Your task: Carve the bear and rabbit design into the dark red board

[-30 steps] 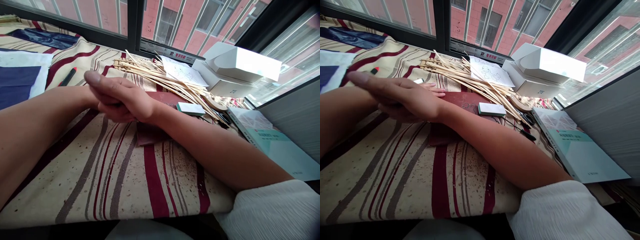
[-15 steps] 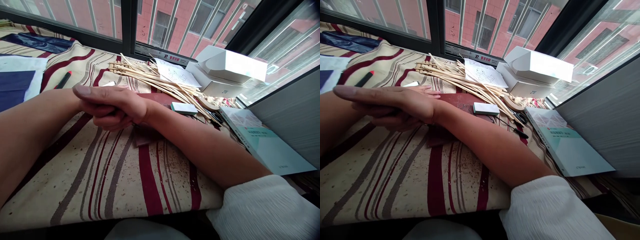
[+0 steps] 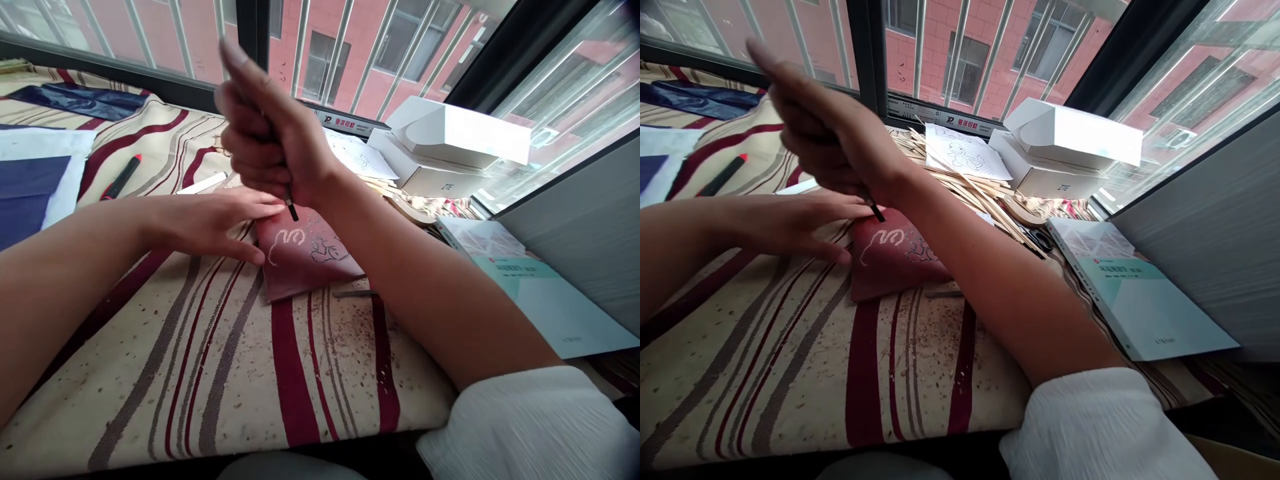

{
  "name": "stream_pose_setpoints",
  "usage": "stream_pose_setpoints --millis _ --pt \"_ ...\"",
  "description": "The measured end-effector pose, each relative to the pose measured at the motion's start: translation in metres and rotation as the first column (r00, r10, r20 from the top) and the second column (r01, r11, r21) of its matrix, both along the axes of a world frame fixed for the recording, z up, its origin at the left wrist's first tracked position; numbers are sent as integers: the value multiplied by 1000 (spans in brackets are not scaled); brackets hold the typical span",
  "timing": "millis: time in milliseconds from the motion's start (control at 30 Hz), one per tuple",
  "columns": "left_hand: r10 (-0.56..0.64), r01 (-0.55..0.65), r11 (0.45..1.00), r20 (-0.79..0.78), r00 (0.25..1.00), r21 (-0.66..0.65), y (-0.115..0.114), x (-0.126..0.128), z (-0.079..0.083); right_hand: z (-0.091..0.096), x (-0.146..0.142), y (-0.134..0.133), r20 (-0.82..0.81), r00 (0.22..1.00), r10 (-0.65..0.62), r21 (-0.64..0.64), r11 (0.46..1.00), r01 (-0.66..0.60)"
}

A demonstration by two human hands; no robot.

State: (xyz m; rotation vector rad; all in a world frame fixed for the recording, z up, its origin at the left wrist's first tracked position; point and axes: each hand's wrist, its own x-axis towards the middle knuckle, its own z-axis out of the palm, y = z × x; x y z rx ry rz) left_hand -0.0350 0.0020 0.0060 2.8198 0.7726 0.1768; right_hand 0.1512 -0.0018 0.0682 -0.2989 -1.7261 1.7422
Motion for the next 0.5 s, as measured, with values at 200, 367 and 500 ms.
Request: stream_pose_setpoints --millis 200,367,500 --pt "-92 91 990 -4 996 -105 -9 25 -7 3 10 13 -104 989 -109 -29 994 106" --pt "-73 76 996 48 996 -54 5 21 -9 9 11 7 37 991 -130 33 991 129" --pt "-15 16 999 25 1000 -41 11 14 -11 9 3 -1 23 998 -61 43 997 60"
